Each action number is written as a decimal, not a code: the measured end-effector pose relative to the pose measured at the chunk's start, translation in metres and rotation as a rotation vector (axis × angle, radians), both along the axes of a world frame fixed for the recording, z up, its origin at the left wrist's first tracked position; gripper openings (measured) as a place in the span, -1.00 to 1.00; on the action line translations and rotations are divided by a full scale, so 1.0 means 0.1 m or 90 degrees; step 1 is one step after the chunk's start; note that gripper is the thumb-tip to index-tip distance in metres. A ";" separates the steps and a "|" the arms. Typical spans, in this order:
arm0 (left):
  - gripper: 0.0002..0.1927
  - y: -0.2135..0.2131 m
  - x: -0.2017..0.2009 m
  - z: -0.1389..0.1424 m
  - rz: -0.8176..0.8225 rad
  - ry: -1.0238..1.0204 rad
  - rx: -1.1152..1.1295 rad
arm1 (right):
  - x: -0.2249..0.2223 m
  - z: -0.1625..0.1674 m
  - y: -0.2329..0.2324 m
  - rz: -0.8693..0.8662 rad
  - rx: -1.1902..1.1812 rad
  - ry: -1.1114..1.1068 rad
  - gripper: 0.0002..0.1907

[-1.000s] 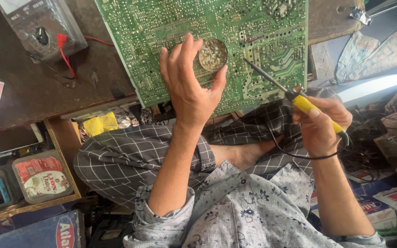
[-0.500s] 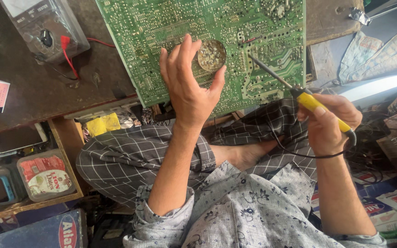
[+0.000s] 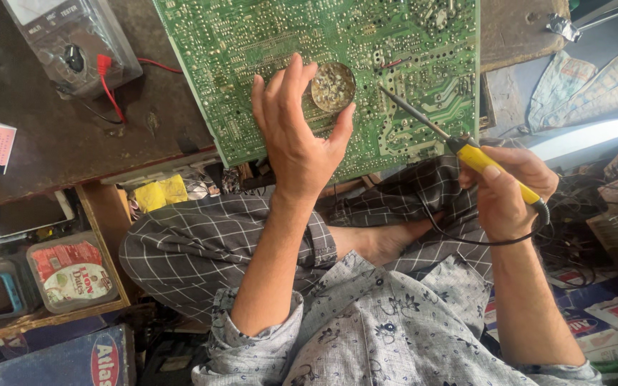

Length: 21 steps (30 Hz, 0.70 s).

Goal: The person sits cross-legged on the floor holding a large green circuit board on their lap and solders points on the board with a soldering iron, steadying the board with the other hand. They reposition the board and continue soldering different spots, with a small tin of components resting on the board.

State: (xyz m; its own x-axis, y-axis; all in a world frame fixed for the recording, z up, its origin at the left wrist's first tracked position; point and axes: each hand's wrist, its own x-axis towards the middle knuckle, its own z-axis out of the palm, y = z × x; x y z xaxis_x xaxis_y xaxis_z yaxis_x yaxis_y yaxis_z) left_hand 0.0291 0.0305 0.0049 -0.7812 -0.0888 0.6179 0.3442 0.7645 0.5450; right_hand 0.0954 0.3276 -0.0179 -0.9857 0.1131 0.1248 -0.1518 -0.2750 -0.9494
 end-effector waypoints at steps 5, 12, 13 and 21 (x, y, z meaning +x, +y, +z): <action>-0.02 -0.02 -0.01 -0.01 -0.001 0.007 -0.002 | 0.04 0.14 -0.04 -0.006 0.175 0.045 -0.79; -0.03 0.00 0.00 0.01 0.000 0.003 -0.004 | 0.03 0.07 0.00 -0.013 0.195 0.034 -0.78; -0.03 0.00 -0.01 0.00 0.001 0.003 -0.003 | 0.01 0.02 0.00 -0.007 0.148 0.036 -0.77; -0.03 -0.07 -0.07 -0.08 0.005 0.001 0.005 | -0.01 -0.30 -0.02 0.011 -0.056 -0.012 -0.76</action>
